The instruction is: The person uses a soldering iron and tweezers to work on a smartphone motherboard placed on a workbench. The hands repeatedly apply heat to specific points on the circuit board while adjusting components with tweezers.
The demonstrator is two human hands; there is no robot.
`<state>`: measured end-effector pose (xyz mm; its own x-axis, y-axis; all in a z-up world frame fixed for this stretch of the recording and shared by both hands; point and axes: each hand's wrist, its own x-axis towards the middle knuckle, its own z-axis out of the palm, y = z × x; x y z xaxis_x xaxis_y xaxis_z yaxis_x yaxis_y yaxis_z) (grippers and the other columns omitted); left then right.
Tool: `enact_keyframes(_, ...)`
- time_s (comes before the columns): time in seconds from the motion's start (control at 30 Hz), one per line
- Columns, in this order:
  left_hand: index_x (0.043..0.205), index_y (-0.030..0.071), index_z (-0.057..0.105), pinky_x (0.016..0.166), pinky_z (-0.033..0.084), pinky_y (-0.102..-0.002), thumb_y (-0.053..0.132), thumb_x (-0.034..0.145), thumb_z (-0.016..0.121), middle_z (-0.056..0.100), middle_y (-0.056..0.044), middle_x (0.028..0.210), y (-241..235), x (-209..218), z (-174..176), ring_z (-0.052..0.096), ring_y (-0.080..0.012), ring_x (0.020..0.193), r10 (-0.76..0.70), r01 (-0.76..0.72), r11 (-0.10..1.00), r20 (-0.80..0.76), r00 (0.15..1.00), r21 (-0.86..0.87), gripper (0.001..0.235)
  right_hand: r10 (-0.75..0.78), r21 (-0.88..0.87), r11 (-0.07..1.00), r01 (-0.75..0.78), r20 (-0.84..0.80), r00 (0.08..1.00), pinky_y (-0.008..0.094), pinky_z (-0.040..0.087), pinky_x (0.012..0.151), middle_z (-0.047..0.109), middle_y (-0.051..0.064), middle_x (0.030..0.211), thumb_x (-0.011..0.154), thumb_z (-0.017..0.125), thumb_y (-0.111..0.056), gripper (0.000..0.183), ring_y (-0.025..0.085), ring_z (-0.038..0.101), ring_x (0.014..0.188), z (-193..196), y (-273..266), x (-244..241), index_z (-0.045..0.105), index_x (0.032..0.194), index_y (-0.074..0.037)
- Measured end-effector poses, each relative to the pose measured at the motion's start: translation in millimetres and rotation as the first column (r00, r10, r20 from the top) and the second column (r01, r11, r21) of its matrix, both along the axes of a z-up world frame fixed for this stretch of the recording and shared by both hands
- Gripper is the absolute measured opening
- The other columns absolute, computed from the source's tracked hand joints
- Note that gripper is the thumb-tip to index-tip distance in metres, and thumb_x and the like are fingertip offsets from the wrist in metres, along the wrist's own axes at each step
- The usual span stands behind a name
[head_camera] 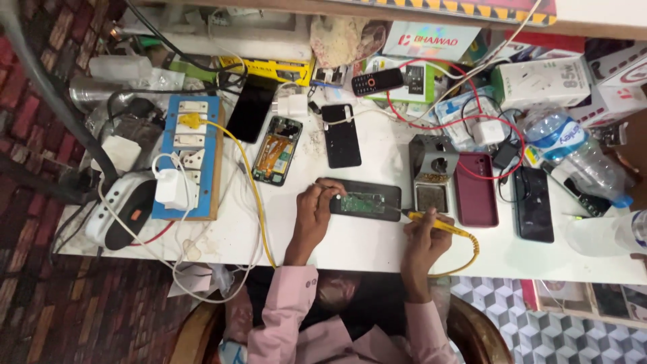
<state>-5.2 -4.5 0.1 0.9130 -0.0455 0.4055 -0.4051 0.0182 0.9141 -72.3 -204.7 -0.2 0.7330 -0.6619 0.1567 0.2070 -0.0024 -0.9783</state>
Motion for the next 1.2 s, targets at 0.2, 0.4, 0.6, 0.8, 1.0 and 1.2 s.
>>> enact_keyframes(0.2, 0.095, -0.005, 0.060, 0.087, 0.058, -0.031, -0.005, 0.105, 0.044, 0.073, -0.013, 0.093, -0.9, -3.5, 4.7, 0.073, -0.0211, 0.087, -0.007, 0.009, 0.999, -0.042, 0.999, 0.040, 0.019, 0.013, -0.029, 0.999, -0.013, 0.006, 1.000, 0.022, 0.037, 0.050, 0.056, 0.003, 0.061, 0.110, 0.056, -0.029, 0.027, 0.007, 0.048, 0.052, -1.8, -1.6, -0.5, 0.048, 0.102, -0.005)
enact_keyframes(0.4, 0.096, -0.006, 0.062, 0.084, 0.058, -0.031, -0.006, 0.102, 0.044, 0.073, -0.014, 0.094, -1.0, -3.3, 1.8, 0.073, -0.0213, 0.087, -0.015, 0.015, 0.998, -0.004, 1.000, 0.055, 0.019, -0.031, -0.009, 0.999, 0.031, -0.031, 0.999, 0.023, 0.037, 0.053, 0.058, 0.006, 0.063, 0.111, 0.056, -0.031, 0.029, 0.009, 0.049, 0.054, -11.6, -4.3, -2.0, 0.049, 0.102, -0.005)
enact_keyframes(0.6, 0.092, -0.005, 0.060, 0.078, 0.058, -0.031, -0.004, 0.103, 0.043, 0.074, -0.014, 0.093, -1.9, 0.7, 3.7, 0.074, -0.0225, 0.084, -0.033, 0.033, 0.999, 0.009, 0.999, 0.033, 0.020, -0.169, 0.054, 0.984, 0.168, 0.003, 0.986, 0.024, 0.046, 0.058, 0.060, 0.007, 0.073, 0.113, 0.051, -0.035, 0.031, 0.011, 0.058, 0.063, -9.1, -5.6, -3.4, 0.051, 0.105, -0.005)
enact_keyframes(0.8, 0.095, -0.006, 0.056, 0.086, 0.059, -0.034, -0.004, 0.106, 0.042, 0.072, -0.016, 0.096, 0.2, -0.7, -1.3, 0.074, -0.0253, 0.088, -0.036, 0.036, 0.999, 0.057, 0.998, 0.006, 0.018, -0.113, 0.148, 0.983, 0.109, 0.019, 0.993, 0.026, 0.045, 0.059, 0.062, 0.007, 0.074, 0.112, 0.053, -0.034, 0.032, 0.013, 0.057, 0.063, -7.6, -7.2, -0.7, 0.056, 0.109, -0.003)
enact_keyframes(1.0, 0.092, -0.006, 0.052, 0.083, 0.059, -0.033, -0.004, 0.105, 0.045, 0.073, -0.016, 0.096, -1.5, -1.8, 1.1, 0.074, -0.0248, 0.088, -0.032, 0.032, 0.999, 0.030, 0.999, 0.006, 0.015, -0.007, 0.353, 0.936, 0.017, -0.030, 1.000, 0.025, 0.048, 0.063, 0.060, 0.002, 0.077, 0.109, 0.058, -0.034, 0.028, 0.011, 0.058, 0.068, -1.4, -28.3, -16.2, 0.058, 0.105, -0.006)
enact_keyframes(1.2, 0.095, -0.007, 0.059, 0.085, 0.057, -0.033, -0.004, 0.107, 0.044, 0.072, -0.016, 0.095, 0.1, -5.9, -1.0, 0.072, -0.0244, 0.089, -0.014, 0.014, 0.999, 0.007, 1.000, 0.042, 0.020, -0.128, 0.282, 0.951, 0.129, -0.021, 0.992, 0.024, 0.040, 0.051, 0.055, 0.003, 0.072, 0.109, 0.059, -0.033, 0.027, 0.011, 0.051, 0.057, -14.4, -38.5, -18.1, 0.052, 0.099, -0.010)
